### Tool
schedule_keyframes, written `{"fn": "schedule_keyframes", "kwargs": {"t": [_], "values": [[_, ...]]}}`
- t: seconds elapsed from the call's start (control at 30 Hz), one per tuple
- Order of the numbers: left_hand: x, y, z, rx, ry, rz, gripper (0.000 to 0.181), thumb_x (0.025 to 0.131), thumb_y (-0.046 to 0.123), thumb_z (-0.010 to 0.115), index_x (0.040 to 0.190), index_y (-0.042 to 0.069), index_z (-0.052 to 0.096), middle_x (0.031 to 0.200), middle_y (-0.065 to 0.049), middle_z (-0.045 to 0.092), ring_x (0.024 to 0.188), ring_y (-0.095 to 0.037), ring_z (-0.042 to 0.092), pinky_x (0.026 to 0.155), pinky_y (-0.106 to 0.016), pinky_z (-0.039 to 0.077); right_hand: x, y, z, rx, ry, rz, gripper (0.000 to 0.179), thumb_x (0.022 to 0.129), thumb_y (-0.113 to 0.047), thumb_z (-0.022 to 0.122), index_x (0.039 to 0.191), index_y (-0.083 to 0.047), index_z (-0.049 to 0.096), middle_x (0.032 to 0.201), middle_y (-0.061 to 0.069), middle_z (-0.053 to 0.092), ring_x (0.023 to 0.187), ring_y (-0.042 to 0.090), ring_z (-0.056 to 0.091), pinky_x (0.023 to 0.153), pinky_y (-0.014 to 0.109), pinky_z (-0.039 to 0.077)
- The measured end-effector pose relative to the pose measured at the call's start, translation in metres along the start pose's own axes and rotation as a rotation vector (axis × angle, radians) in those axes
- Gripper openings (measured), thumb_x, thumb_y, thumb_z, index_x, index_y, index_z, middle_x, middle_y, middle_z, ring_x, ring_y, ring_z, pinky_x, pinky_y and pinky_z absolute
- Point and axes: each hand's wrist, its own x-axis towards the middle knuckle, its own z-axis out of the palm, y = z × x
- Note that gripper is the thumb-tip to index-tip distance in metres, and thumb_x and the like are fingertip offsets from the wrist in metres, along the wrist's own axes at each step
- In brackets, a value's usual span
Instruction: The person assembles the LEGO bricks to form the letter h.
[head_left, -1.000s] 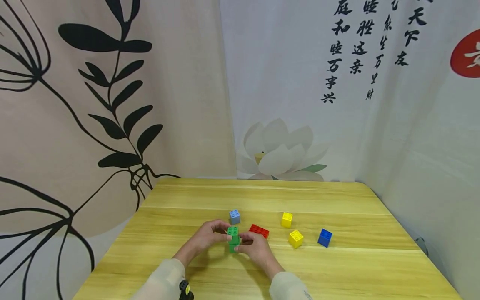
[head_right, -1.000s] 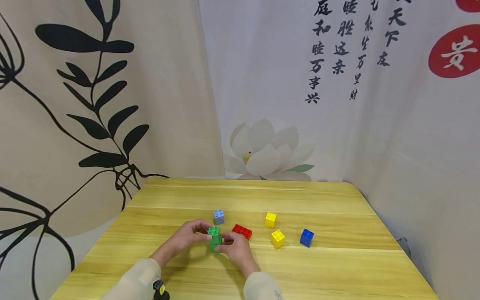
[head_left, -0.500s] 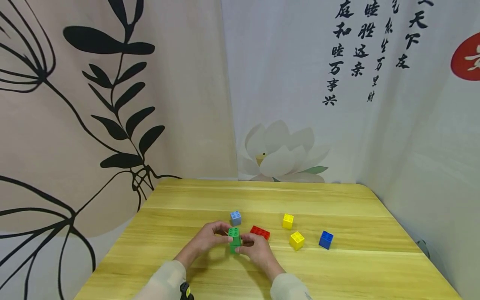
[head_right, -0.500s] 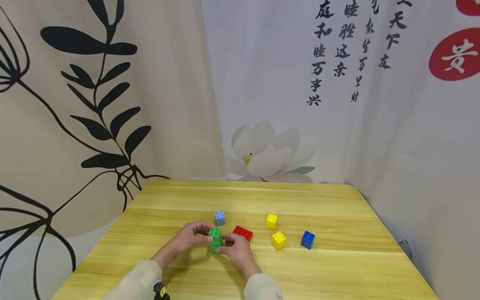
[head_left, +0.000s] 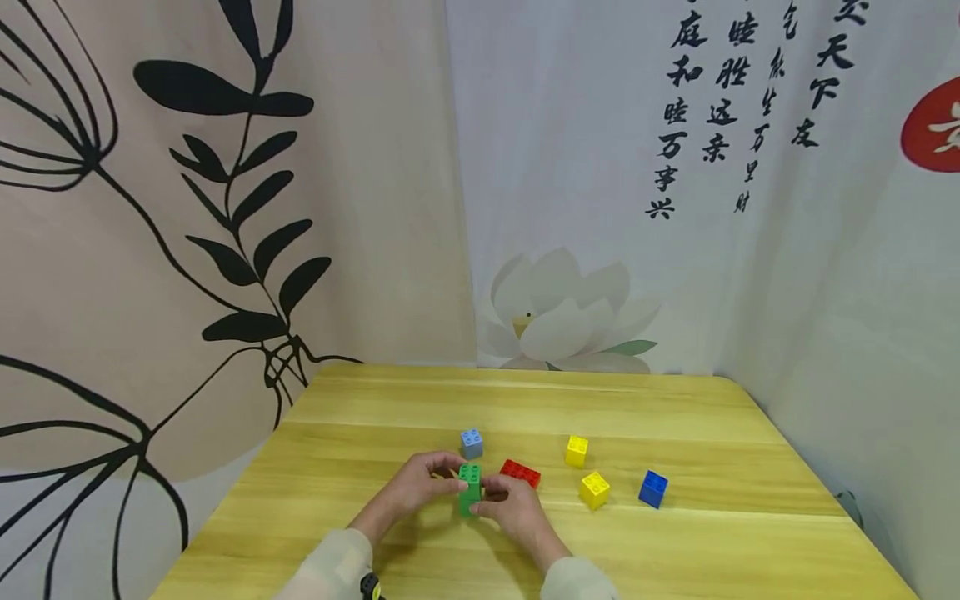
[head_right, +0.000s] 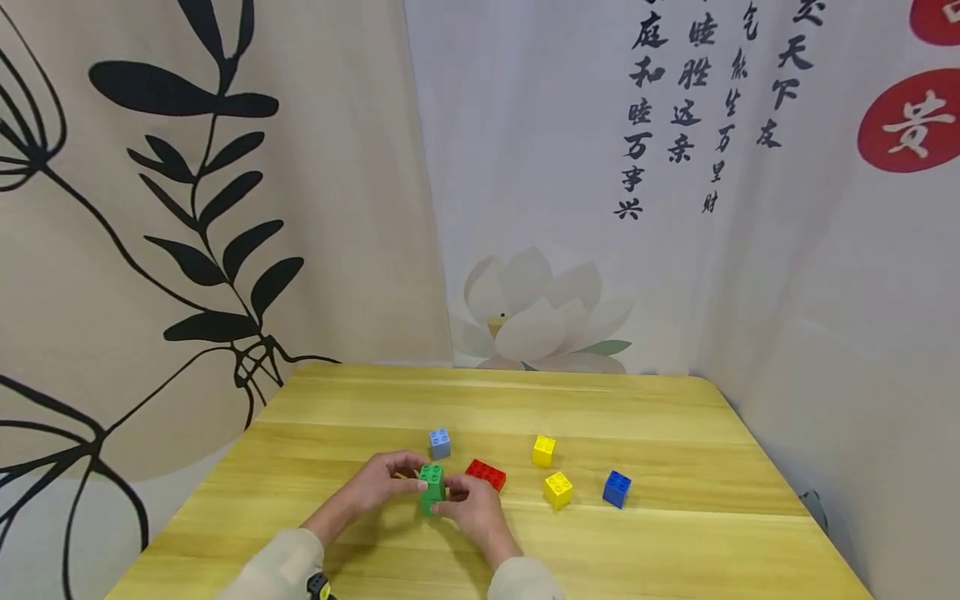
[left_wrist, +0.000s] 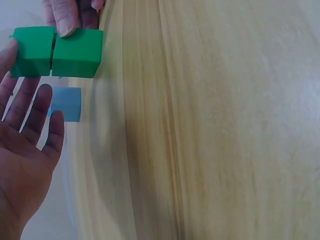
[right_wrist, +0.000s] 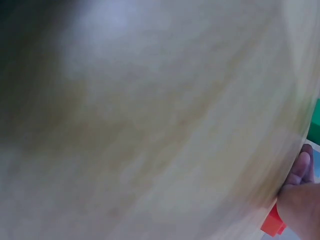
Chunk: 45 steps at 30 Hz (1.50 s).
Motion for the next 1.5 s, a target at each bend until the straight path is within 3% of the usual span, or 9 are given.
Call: {"fn": "schedule_keyframes", "kwargs": {"t": [0.23,0.83,1.3,1.5], "values": [[-0.0028,0.0001,0.001,0.035,-0.018,0.023,0.028,0.091,0.028,0.075,0.114,0.013,0.071,0.104,0.0,0.067,0.092,-0.021,0.057,0.074,-0.037,0.047,-0.0022,0.0013,0.0004,-0.014,-0.013,0.018,0.035,0.081,-0.013,0.082,0.113,-0.004,0.07,0.106,0.007,0.069,0.097,0.023,0.064,0.083,0.042,0.054],[-0.0058,-0.0036,0.0065,0.017,0.038,0.024,0.029,0.091,0.03,0.073,0.117,0.016,0.072,0.105,-0.001,0.069,0.094,-0.019,0.056,0.077,-0.037,0.047,-0.0018,-0.0006,-0.001,-0.007,-0.037,0.0,0.038,0.084,-0.013,0.08,0.118,0.0,0.068,0.109,0.01,0.069,0.1,0.025,0.063,0.085,0.043,0.054],[-0.003,-0.0014,0.0038,0.02,0.034,-0.013,0.033,0.091,0.032,0.074,0.119,0.015,0.071,0.105,-0.003,0.068,0.094,-0.022,0.057,0.076,-0.037,0.047,0.0019,0.0002,-0.0009,-0.042,-0.024,0.015,0.036,0.086,-0.015,0.079,0.118,-0.003,0.068,0.109,0.008,0.069,0.101,0.026,0.063,0.086,0.045,0.053],[-0.0005,-0.0029,0.004,0.056,0.038,0.005,0.035,0.091,0.033,0.074,0.12,0.015,0.07,0.106,0.0,0.068,0.095,-0.02,0.057,0.076,-0.037,0.048,0.0033,0.0006,-0.0008,-0.055,-0.014,0.022,0.038,0.087,-0.017,0.078,0.121,-0.003,0.067,0.11,0.01,0.068,0.102,0.028,0.063,0.086,0.045,0.053]]}}
